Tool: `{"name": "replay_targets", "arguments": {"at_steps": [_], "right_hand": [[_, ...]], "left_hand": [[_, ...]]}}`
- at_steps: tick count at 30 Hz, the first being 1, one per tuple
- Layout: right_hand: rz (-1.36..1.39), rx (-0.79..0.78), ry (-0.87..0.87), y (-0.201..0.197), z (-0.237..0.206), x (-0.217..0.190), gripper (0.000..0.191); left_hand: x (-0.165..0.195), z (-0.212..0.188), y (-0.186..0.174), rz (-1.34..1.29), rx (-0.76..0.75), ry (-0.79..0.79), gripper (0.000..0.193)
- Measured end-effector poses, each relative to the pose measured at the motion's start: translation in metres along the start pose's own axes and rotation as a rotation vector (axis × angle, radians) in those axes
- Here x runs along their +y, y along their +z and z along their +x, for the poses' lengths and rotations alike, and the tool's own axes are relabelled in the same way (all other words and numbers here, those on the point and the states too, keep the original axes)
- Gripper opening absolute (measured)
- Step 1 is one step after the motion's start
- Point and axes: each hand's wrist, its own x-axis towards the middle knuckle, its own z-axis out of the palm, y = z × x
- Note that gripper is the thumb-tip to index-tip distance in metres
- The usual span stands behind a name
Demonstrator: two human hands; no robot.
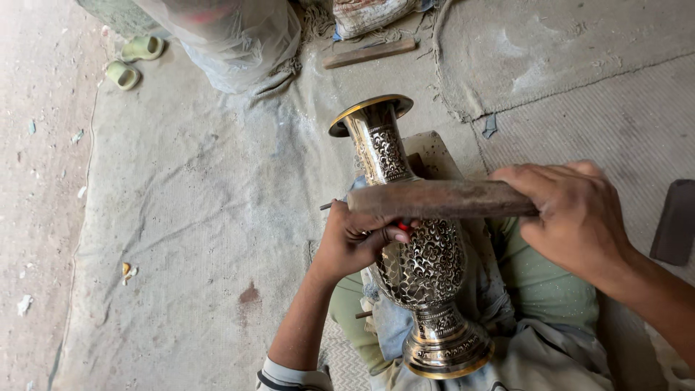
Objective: The person sits on the ground with an ornate brass vase held against their body. They hold a small chisel against the vase's engraved surface with one hand and repeatedly strike the chisel with a wooden mallet held in the other hand, repositioning the chisel around the pattern to chase the decoration.
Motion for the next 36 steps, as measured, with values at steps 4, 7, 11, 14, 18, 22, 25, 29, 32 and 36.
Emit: {"name": "replay_targets", "arguments": {"at_steps": [4,7,11,14,18,22,25,29,32,36], "right_hand": [[0.519,0.055,0.0,0.001,0.0,0.001,0.036],[-0.291,-0.012,-0.109,0.001,-0.001,0.009,0.041],[0.191,-0.003,-0.013,0.006,-0.002,0.014,0.028],[-0.023,0.029,-0.122,0.007,-0.002,0.013,0.036],[-0.084,0.005,-0.112,0.005,-0.001,0.008,0.033],[0.369,-0.058,0.148,0.002,0.0,0.006,0.025],[-0.304,0.143,-0.36,0.0,0.0,0.004,0.04],[0.129,-0.012,0.003,0.0,0.002,0.001,0.031],[-0.115,0.013,-0.165,-0.001,0.002,0.0,0.04],[0.058,-0.075,-0.036,0.0,0.002,0.002,0.034]], "left_hand": [[-0.001,-0.001,0.001,-0.065,0.014,-0.051,0.042],[-0.002,-0.001,0.001,-0.082,0.022,0.005,0.036],[-0.001,-0.001,0.0,-0.102,0.012,-0.032,0.04],[-0.001,0.001,-0.001,-0.078,0.0,-0.057,0.044],[0.001,0.002,-0.003,-0.097,-0.017,-0.069,0.047],[0.002,0.003,-0.003,-0.088,-0.019,-0.06,0.048],[0.002,0.003,-0.004,-0.107,-0.032,-0.049,0.049],[0.001,0.003,-0.005,-0.103,-0.04,-0.067,0.049],[-0.003,0.002,-0.006,-0.106,-0.045,-0.041,0.05],[-0.009,-0.002,-0.005,-0.164,-0.047,-0.069,0.049]]}}
